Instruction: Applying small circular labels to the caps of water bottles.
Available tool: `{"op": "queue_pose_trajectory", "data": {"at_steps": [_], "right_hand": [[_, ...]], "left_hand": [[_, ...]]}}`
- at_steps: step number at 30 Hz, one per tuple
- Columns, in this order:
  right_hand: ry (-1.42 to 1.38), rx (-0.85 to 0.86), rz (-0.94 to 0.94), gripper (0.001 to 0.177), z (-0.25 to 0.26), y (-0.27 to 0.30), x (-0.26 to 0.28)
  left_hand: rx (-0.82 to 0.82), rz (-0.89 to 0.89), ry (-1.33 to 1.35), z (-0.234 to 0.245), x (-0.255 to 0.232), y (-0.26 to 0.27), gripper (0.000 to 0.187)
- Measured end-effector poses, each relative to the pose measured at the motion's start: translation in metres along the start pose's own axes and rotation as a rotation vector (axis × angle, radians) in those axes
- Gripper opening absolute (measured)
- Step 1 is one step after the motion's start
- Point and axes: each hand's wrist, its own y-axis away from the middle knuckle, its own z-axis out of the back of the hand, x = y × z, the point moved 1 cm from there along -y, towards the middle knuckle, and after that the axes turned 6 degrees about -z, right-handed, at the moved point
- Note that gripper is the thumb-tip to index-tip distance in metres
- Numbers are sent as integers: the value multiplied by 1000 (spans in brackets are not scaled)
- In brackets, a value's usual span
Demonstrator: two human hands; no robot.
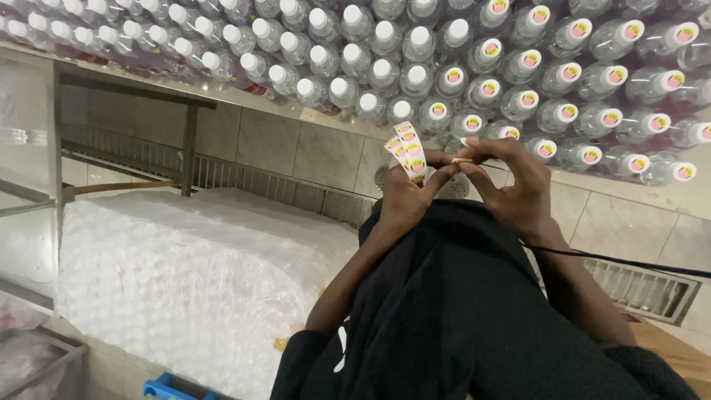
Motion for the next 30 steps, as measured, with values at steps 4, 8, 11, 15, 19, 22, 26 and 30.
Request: {"op": "queue_pose_trajectory", "data": {"at_steps": [4,8,11,15,19,22,26,30], "right_hand": [[50,-51,86,33,-2,-1,-1],[58,-62,86,33,-2,0,-3],[56,-58,76,33,1,0,-7],[-179,30,-26,45,4,0,-14],[-287,119,-86,58,5,-4,-10],[-303,128,-73,57,5,-5,-18],[-303,110,-84,54,6,-5,-22],[-276,85,-84,54,6,-6,-19]], "left_hand": [[-14,14,-16,-1,4,-1,25],[-36,9,-37,-1,-1,-1,26],[-26,3,-34,-2,-3,-2,23],[-38,26,-40,-3,-9,-3,32],[-30,10,-44,-2,-5,-4,32],[-20,16,-13,0,-3,-3,29],[-26,-51,-26,-3,-2,-8,42],[13,-40,49,-6,-4,-7,34]]}}
